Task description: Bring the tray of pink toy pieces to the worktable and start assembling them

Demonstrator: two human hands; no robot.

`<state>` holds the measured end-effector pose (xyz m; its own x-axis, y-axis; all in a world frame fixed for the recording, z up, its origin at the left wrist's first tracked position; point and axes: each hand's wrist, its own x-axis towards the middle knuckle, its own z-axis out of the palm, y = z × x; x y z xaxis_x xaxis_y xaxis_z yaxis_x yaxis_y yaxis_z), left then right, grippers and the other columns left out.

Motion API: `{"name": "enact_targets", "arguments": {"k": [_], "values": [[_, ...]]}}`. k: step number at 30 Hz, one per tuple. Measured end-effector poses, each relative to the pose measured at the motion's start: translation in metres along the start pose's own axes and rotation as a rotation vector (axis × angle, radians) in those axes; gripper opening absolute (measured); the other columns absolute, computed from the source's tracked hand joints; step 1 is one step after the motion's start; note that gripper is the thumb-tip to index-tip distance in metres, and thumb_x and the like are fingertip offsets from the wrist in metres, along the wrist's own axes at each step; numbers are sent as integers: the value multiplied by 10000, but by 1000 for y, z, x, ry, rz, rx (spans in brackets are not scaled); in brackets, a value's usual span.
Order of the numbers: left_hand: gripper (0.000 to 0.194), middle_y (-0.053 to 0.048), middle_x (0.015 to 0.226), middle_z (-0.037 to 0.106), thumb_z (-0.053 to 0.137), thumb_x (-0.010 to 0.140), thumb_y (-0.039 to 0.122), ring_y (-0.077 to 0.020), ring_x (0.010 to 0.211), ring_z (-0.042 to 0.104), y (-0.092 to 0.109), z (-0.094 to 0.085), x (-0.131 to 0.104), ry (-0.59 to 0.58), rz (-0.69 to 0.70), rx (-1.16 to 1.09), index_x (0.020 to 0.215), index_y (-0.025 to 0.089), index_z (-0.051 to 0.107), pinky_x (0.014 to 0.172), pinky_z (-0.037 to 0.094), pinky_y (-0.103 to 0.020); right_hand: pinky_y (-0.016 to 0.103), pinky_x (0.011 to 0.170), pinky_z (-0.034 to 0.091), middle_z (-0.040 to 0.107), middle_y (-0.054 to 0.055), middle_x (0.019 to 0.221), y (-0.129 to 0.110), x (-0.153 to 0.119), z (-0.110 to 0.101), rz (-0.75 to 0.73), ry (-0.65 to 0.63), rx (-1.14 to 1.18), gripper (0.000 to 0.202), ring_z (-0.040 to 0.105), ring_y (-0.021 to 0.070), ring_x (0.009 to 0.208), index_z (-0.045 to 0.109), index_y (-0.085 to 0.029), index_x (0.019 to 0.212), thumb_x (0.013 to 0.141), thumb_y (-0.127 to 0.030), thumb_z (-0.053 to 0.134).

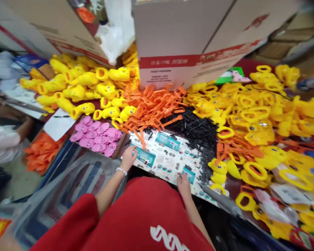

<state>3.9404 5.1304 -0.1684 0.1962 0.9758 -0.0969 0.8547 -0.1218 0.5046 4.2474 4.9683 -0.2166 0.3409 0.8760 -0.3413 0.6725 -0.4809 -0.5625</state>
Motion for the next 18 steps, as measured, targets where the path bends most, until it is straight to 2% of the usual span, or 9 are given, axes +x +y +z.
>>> {"name": "enact_targets", "arguments": {"k": [2, 4, 7, 9, 11, 15, 18], "values": [[270, -138, 1066, 657, 413, 888, 226, -226, 1020, 617, -46, -27, -15, 126, -174, 64, 1093, 136, 562, 914, 489, -369, 389, 789, 510, 680, 152, 964, 3, 1, 0, 2, -34, 4, 374, 635, 254, 848, 638, -126, 969, 775, -301, 370], [307, -180, 1107, 632, 437, 874, 245, -270, 1077, 588, -82, -48, -25, 210, -328, 130, 1124, 105, 547, 936, 467, -409, 381, 789, 504, 679, 158, 998, 1, 13, -1, -14, -75, 5, 390, 643, 248, 836, 635, -120, 983, 776, -325, 377], [375, -204, 1155, 610, 491, 846, 293, -312, 1116, 558, -113, -64, -30, 227, -465, 199, 1158, 89, 535, 929, 451, -441, 366, 818, 491, 683, 140, 1014, -11, 29, -1, -47, -140, 3, 362, 645, 238, 853, 640, -138, 973, 771, -338, 415], [393, -185, 1146, 621, 513, 837, 336, -308, 1095, 564, -118, -66, -29, 186, -483, 229, 1155, 108, 547, 908, 449, -433, 361, 821, 486, 684, 132, 1014, -20, 32, 2, -53, -169, -1, 344, 645, 235, 855, 641, -149, 963, 774, -341, 427], [417, -160, 1133, 625, 530, 829, 395, -300, 1089, 558, -115, -63, -25, 140, -465, 261, 1152, 134, 562, 905, 435, -420, 364, 824, 483, 680, 136, 1027, -26, 28, 8, -49, -187, -1, 350, 643, 241, 869, 638, -148, 969, 782, -350, 423], [502, -149, 1130, 592, 544, 801, 497, -304, 1088, 534, -105, -58, -17, 76, -434, 322, 1171, 159, 580, 901, 416, -415, 364, 832, 483, 681, 138, 1024, -34, 9, 24, -30, -220, 7, 362, 644, 246, 894, 635, -142, 983, 784, -352, 416], [501, -157, 1075, 587, 550, 781, 515, -318, 1049, 542, -103, -59, -13, 23, -438, 350, 1123, 156, 622, 871, 425, -426, 368, 813, 493, 685, 134, 1016, -35, -4, 33, -13, -241, 16, 356, 649, 241, 863, 637, -145, 972, 777, -340, 412]]}}
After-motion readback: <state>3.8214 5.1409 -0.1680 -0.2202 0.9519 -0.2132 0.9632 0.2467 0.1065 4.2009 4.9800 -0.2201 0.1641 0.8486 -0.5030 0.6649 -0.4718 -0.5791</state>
